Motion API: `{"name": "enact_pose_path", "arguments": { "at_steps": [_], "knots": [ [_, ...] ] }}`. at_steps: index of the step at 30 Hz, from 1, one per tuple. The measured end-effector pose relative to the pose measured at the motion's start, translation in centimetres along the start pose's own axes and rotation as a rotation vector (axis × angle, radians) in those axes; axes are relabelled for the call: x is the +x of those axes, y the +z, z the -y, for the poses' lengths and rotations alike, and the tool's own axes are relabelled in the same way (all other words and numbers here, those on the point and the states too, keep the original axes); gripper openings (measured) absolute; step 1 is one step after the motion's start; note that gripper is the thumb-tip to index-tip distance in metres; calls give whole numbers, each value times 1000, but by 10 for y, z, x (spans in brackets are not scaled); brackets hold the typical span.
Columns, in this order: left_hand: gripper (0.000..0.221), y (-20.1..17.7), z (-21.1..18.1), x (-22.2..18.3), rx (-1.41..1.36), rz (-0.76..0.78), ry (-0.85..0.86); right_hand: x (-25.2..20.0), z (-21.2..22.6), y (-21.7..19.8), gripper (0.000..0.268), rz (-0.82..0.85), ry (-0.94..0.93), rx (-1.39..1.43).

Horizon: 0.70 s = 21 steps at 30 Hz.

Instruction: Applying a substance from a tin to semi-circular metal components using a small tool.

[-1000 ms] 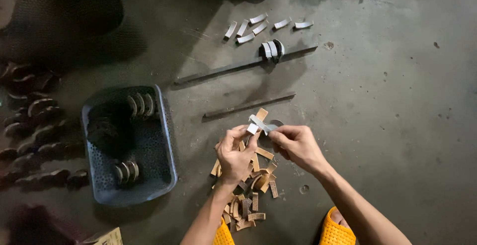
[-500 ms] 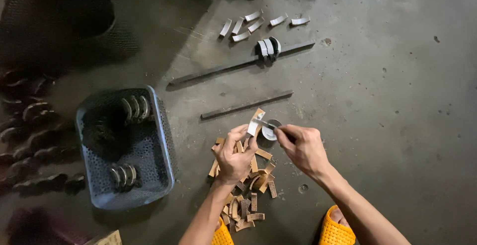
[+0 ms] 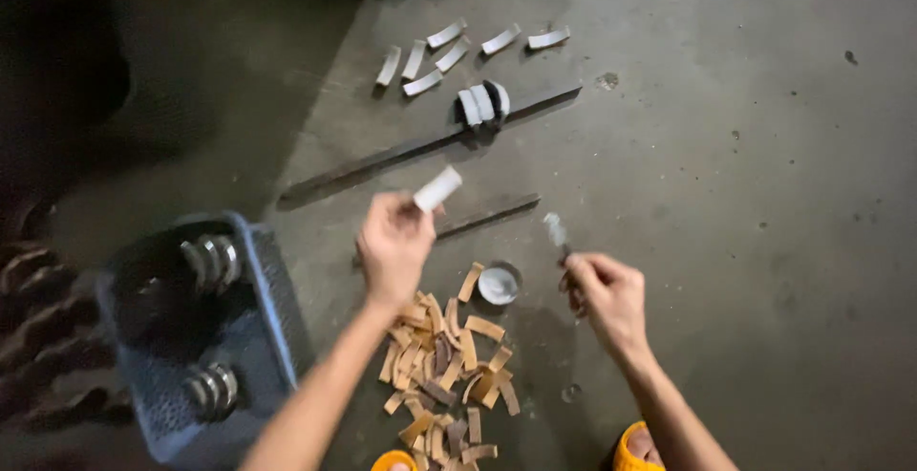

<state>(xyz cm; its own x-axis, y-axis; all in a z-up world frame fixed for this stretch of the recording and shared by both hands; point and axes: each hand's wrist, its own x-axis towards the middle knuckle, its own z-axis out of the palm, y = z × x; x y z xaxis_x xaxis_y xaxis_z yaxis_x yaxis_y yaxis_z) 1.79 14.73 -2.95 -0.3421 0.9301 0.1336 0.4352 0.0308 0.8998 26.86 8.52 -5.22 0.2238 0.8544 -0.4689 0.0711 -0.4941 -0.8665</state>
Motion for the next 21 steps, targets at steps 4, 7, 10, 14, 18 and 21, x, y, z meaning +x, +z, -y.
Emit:
{"name": "enact_pose_path", "arguments": {
  "at_steps": [4,7,10,14,18,21],
  "knots": [
    [18,85,21,121,-27,51,85,16,-42,-11,18,54,78,15],
    [12,158,43,193,-120,171,21,19,-46,-20,18,145,240,46],
    [22,236,86,232,-12,18,53,28,-61,-33,20,100,333,85],
    [27,274,95,242,248,11,-306,52,-82,-71,13,51,48,-91],
    [29,213,63,227,373,48,151,65,-30,-77,15,-129,72,-129],
    [11,131,35,175,177,276,341,58,-12,-52,16,-76,34,-1]
  ]
}}
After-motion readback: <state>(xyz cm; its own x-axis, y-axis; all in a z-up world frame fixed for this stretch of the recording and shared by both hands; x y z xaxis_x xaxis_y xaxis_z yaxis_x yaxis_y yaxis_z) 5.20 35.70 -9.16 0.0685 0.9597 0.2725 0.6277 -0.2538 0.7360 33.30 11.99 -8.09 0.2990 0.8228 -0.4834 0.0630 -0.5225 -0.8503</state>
